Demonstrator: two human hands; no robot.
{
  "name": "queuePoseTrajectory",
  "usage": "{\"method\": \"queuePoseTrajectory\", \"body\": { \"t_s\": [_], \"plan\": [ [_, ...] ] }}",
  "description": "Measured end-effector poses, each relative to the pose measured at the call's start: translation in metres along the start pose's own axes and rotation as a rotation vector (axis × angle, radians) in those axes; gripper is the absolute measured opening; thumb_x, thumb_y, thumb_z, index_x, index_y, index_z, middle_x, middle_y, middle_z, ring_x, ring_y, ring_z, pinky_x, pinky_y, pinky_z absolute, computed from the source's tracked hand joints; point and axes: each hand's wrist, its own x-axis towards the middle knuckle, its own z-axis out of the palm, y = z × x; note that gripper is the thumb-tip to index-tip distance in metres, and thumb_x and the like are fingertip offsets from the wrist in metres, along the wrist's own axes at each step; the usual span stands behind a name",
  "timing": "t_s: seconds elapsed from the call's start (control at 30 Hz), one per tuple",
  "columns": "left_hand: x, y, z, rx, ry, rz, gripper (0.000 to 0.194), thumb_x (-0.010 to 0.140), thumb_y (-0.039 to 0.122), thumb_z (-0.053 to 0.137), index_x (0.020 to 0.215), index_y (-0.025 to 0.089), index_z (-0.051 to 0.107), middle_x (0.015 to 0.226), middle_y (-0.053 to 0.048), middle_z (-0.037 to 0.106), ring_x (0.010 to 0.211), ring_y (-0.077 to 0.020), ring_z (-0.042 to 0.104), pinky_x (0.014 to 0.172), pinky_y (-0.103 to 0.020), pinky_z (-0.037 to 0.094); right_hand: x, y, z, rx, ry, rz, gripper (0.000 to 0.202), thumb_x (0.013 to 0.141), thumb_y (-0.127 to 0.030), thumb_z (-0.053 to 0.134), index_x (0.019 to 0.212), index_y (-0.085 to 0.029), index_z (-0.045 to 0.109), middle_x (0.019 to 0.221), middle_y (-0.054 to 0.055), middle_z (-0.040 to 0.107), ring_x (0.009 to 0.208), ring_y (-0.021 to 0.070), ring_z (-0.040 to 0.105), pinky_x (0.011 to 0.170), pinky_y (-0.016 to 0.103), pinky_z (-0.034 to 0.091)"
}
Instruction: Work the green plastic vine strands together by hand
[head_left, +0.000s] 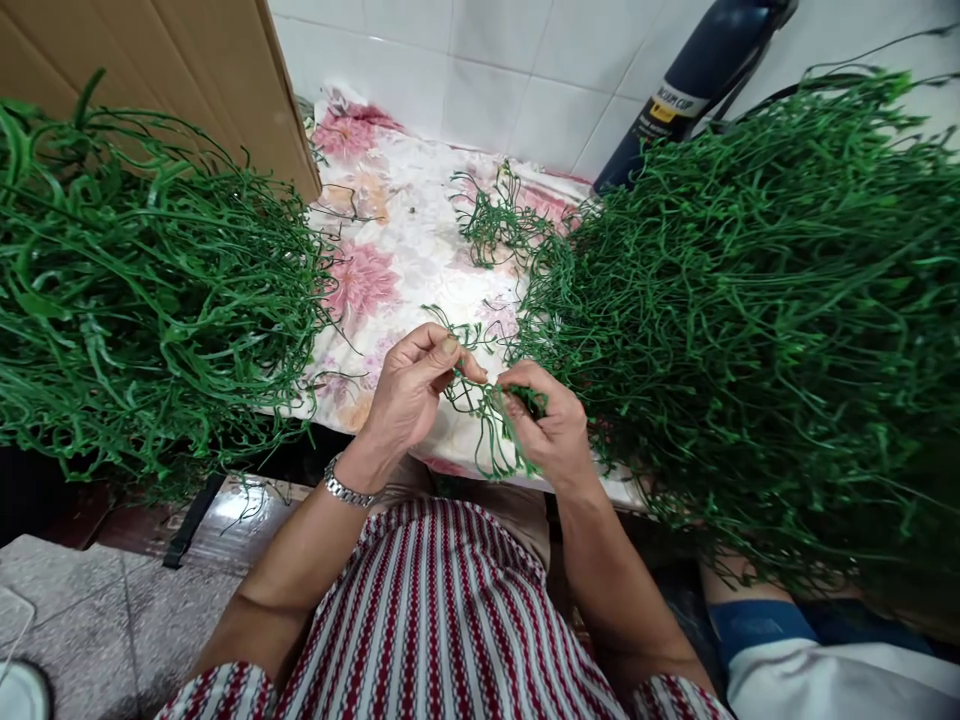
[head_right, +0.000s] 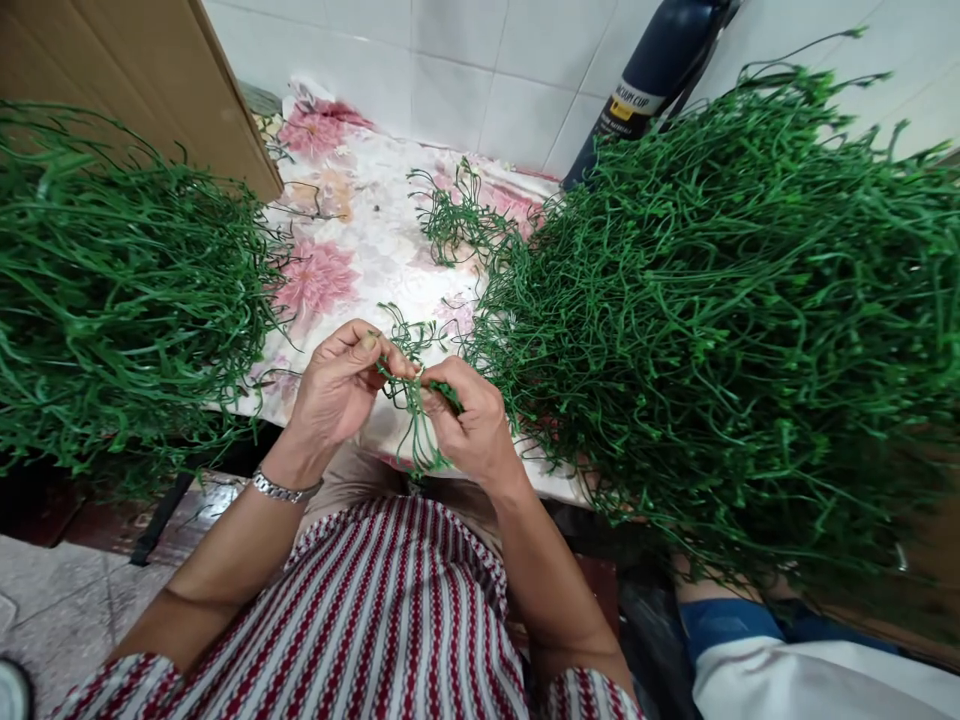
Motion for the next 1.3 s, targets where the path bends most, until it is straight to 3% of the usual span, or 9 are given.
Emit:
{"method": "queuePoseTrajectory", "body": {
  "t_s": [0.23,0.37,0.5,0.67,0.77,0.9,1.03,1.17,1.3],
  "plan": [
    [-0.009,-0.006,-0.002,0.04,-0.18,0.036,0.027,0.076,0.041,0.062,0.085,0.016,0.061,0.078,-0.005,0.062,0.075,-0.0141,0.057,0.073,-0.027,0.045,-0.004,0.013,-0.002,0.383,0.037,0.278,0.011,0.083,-0.028,0.057,0.08,-0.018,0.055,0.07,-0.001,0.049,0.055,0.0082,0.042,0.053,0.023,0.034],
    [-0.014,-0.014,-0.01,0.236,-0.225,0.052,0.02,0.073,0.029,0.067,0.086,0.016,0.06,0.077,-0.002,0.057,0.072,-0.0113,0.052,0.066,-0.022,0.041,-0.006,0.013,0.002,0.413,0.07,0.231,0.009,0.082,-0.026,0.058,0.08,-0.018,0.056,0.073,0.0,0.052,0.06,0.0091,0.045,0.056,0.023,0.036],
    [-0.016,-0.015,-0.012,0.476,-0.166,0.095,0.009,0.074,0.017,0.063,0.072,0.015,0.055,0.073,0.0,0.051,0.065,-0.0093,0.045,0.059,-0.021,0.036,-0.005,0.012,0.004,0.361,0.04,0.155,0.005,0.084,-0.022,0.055,0.08,-0.019,0.057,0.072,0.0,0.053,0.065,0.0104,0.049,0.061,0.024,0.038],
    [-0.02,-0.008,-0.012,0.581,-0.196,0.203,0.013,0.075,0.014,0.056,0.067,0.017,0.047,0.073,0.0,0.049,0.074,-0.013,0.048,0.068,-0.025,0.038,0.0,0.01,-0.006,0.207,-0.055,0.048,0.005,0.084,-0.02,0.053,0.08,-0.019,0.056,0.074,0.001,0.054,0.069,0.0127,0.051,0.065,0.027,0.04],
    [-0.023,-0.002,-0.014,0.69,-0.209,0.176,0.011,0.076,0.011,0.051,0.07,0.018,0.045,0.074,0.0,0.051,0.074,-0.0129,0.049,0.069,-0.026,0.037,0.003,0.009,-0.013,0.191,-0.116,0.052,0.007,0.085,-0.023,0.053,0.08,-0.018,0.057,0.077,0.003,0.056,0.074,0.0144,0.053,0.069,0.029,0.041],
    [-0.024,0.004,-0.016,0.811,-0.263,0.158,0.013,0.074,0.007,0.046,0.07,0.018,0.041,0.071,0.002,0.047,0.067,-0.0107,0.043,0.063,-0.024,0.034,0.002,0.009,-0.018,0.332,-0.184,0.198,0.013,0.084,-0.029,0.057,0.08,-0.017,0.059,0.072,0.002,0.057,0.065,0.0117,0.051,0.061,0.025,0.039],
    [-0.024,0.004,-0.015,0.903,-0.276,0.255,0.014,0.075,0.007,0.044,0.07,0.019,0.039,0.067,0.003,0.042,0.064,-0.0104,0.04,0.063,-0.023,0.034,0.0,0.008,-0.015,0.572,-0.245,0.342,0.03,0.087,-0.044,0.049,0.089,-0.015,0.058,0.064,-0.001,0.053,0.049,0.0067,0.039,0.046,0.021,0.029],
    [-0.025,0.0,-0.013,1.037,-0.217,0.377,0.013,0.076,0.008,0.046,0.072,0.019,0.041,0.068,0.002,0.044,0.068,-0.0118,0.043,0.067,-0.026,0.035,0.001,0.002,-0.01,0.327,-0.282,0.317,0.031,0.075,-0.039,0.066,0.093,-0.015,0.058,0.076,0.0,0.056,0.064,0.0088,0.048,0.057,0.021,0.037],
    [-0.028,-0.001,-0.012,1.071,-0.204,0.427,0.011,0.078,0.011,0.046,0.072,0.019,0.042,0.071,0.0,0.047,0.073,-0.0139,0.045,0.071,-0.029,0.036,0.001,-0.003,-0.009,0.148,-0.263,0.227,0.011,0.08,-0.025,0.06,0.084,-0.015,0.057,0.074,0.0,0.057,0.067,0.0091,0.05,0.064,0.022,0.04]
  ]
}}
